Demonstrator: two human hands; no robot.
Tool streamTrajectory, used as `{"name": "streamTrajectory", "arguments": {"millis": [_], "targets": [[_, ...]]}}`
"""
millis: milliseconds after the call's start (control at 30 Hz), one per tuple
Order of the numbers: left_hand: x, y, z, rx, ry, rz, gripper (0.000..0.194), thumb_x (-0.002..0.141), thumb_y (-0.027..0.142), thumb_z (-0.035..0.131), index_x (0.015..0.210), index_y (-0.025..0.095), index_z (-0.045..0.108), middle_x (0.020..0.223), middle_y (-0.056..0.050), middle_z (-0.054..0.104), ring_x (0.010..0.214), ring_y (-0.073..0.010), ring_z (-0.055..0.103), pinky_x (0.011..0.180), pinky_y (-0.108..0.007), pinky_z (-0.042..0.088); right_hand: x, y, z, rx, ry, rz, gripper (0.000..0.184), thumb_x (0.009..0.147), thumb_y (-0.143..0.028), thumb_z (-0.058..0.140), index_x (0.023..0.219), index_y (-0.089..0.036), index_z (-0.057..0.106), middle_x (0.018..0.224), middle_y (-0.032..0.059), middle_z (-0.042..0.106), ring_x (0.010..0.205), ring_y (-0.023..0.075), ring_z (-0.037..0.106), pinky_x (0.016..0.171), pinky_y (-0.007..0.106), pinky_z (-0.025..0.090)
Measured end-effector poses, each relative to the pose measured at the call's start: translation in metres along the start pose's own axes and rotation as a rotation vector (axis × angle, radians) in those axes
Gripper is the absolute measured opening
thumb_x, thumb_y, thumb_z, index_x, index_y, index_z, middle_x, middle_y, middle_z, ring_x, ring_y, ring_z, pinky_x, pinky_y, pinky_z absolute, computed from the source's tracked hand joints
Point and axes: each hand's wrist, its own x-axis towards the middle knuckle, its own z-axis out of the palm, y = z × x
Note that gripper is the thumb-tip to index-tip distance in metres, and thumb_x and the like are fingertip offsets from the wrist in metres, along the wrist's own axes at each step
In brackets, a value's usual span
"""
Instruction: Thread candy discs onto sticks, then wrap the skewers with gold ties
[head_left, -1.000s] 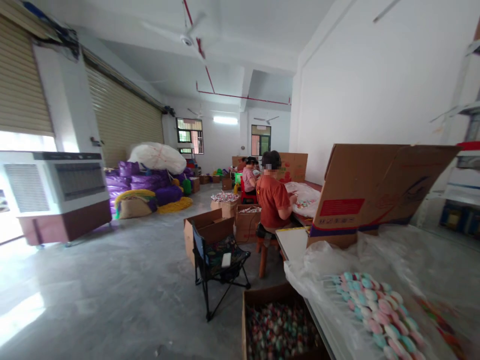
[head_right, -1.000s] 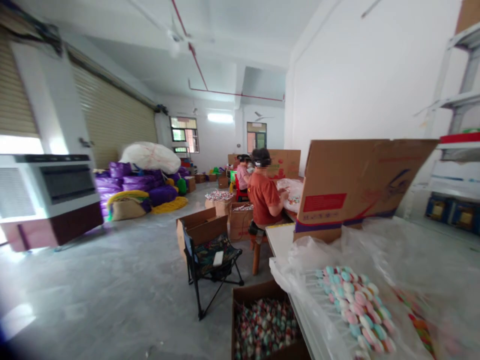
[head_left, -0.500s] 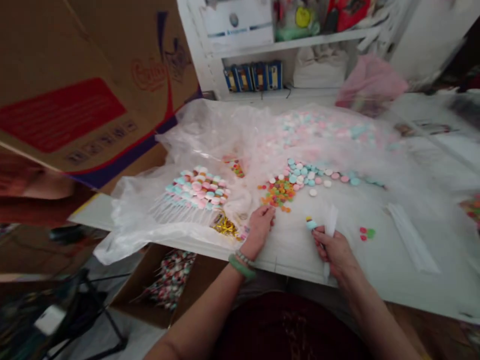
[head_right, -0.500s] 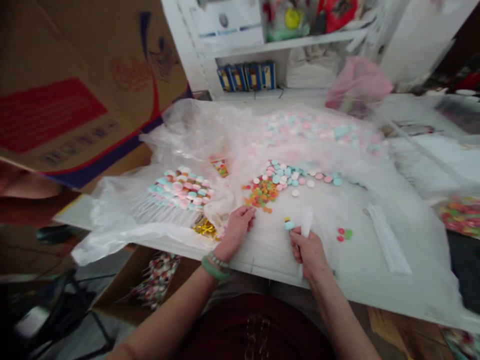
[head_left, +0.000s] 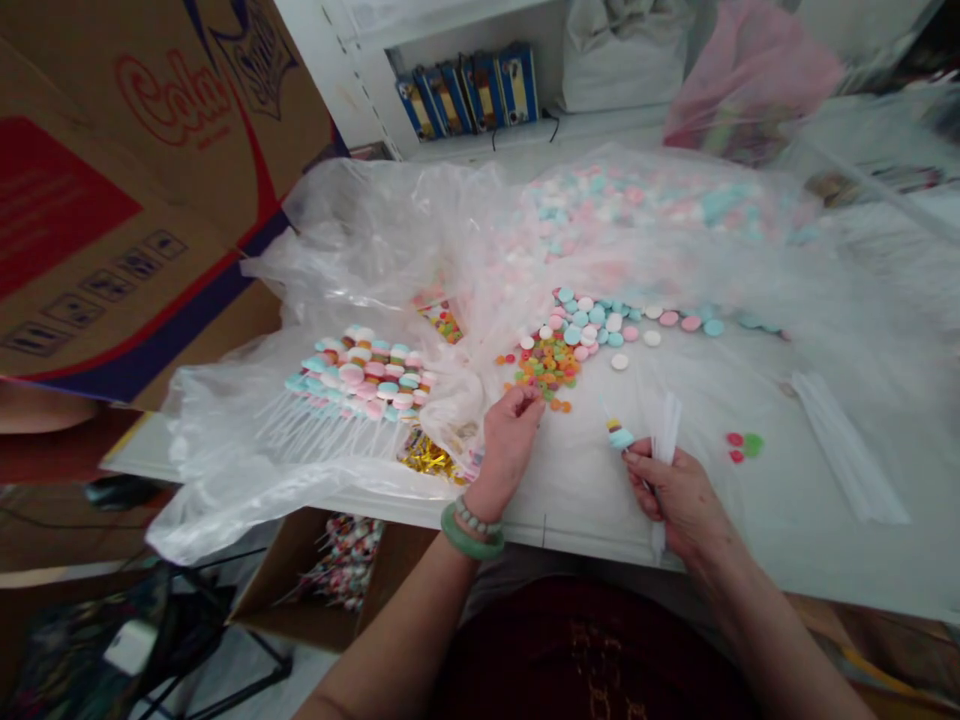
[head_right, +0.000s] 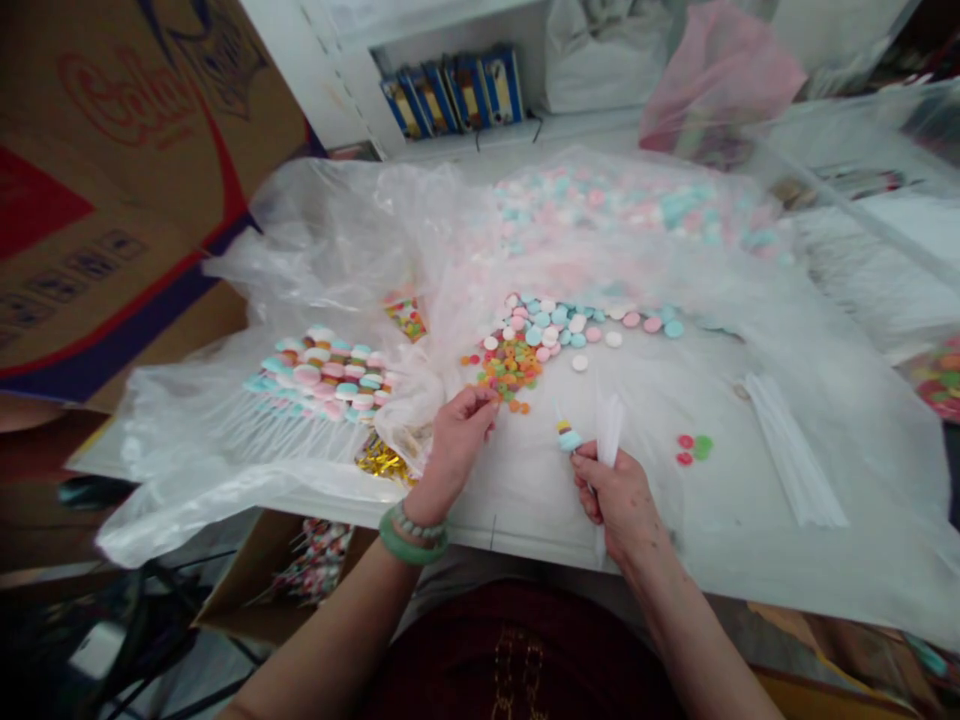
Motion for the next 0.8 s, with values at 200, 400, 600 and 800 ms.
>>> {"name": "streamTrajectory", "arguments": {"millis": [200, 400, 600, 800], "targets": [[-0.010, 0.001, -0.001, 0.462, 0.009, 0.216, 0.023, 0.076, 0.012, 0.049, 0.090, 0.018, 0.066, 0.090, -0.003, 0.065, 0.083, -0.0161, 0.057, 0.078, -0.029, 0.045, 0.000, -0.004, -0.004, -0.003, 0.119, -0.050, 0.024, 0.059, -0.031, 0.070, 0.070, -0.017, 0.052, 0.046, -0.0080, 0.045, 0.032, 0.0032, 0.031, 0.031, 0.016, 0.016], [-0.008, 0.012, 0.015, 1.031, -0.106, 0.550, 0.025, 0.087, 0.020, 0.043, 0.094, 0.021, 0.067, 0.110, -0.011, 0.055, 0.104, -0.0263, 0.049, 0.088, -0.040, 0.041, 0.005, -0.008, 0.001, -0.008, 0.064, -0.032, 0.022, 0.058, -0.031, 0.066, 0.068, -0.017, 0.051, 0.046, -0.0084, 0.044, 0.031, 0.0029, 0.029, 0.031, 0.016, 0.015], [0.012, 0.008, 0.029, 1.068, -0.134, 0.566, 0.022, 0.086, 0.023, 0.044, 0.077, 0.017, 0.062, 0.096, -0.010, 0.055, 0.092, -0.0246, 0.048, 0.084, -0.039, 0.040, 0.005, -0.014, 0.002, 0.050, 0.086, -0.046, 0.018, 0.061, -0.028, 0.064, 0.068, -0.017, 0.051, 0.046, -0.0087, 0.044, 0.033, 0.0030, 0.030, 0.031, 0.016, 0.016], [-0.002, 0.032, 0.050, 0.639, -0.197, 0.391, 0.012, 0.083, 0.023, 0.049, 0.074, 0.018, 0.054, 0.075, -0.002, 0.054, 0.075, -0.0161, 0.050, 0.071, -0.029, 0.040, -0.011, -0.038, -0.011, 0.248, 0.304, -0.328, 0.018, 0.066, -0.027, 0.068, 0.073, -0.017, 0.055, 0.049, -0.0078, 0.047, 0.034, 0.0034, 0.033, 0.031, 0.017, 0.019]]}}
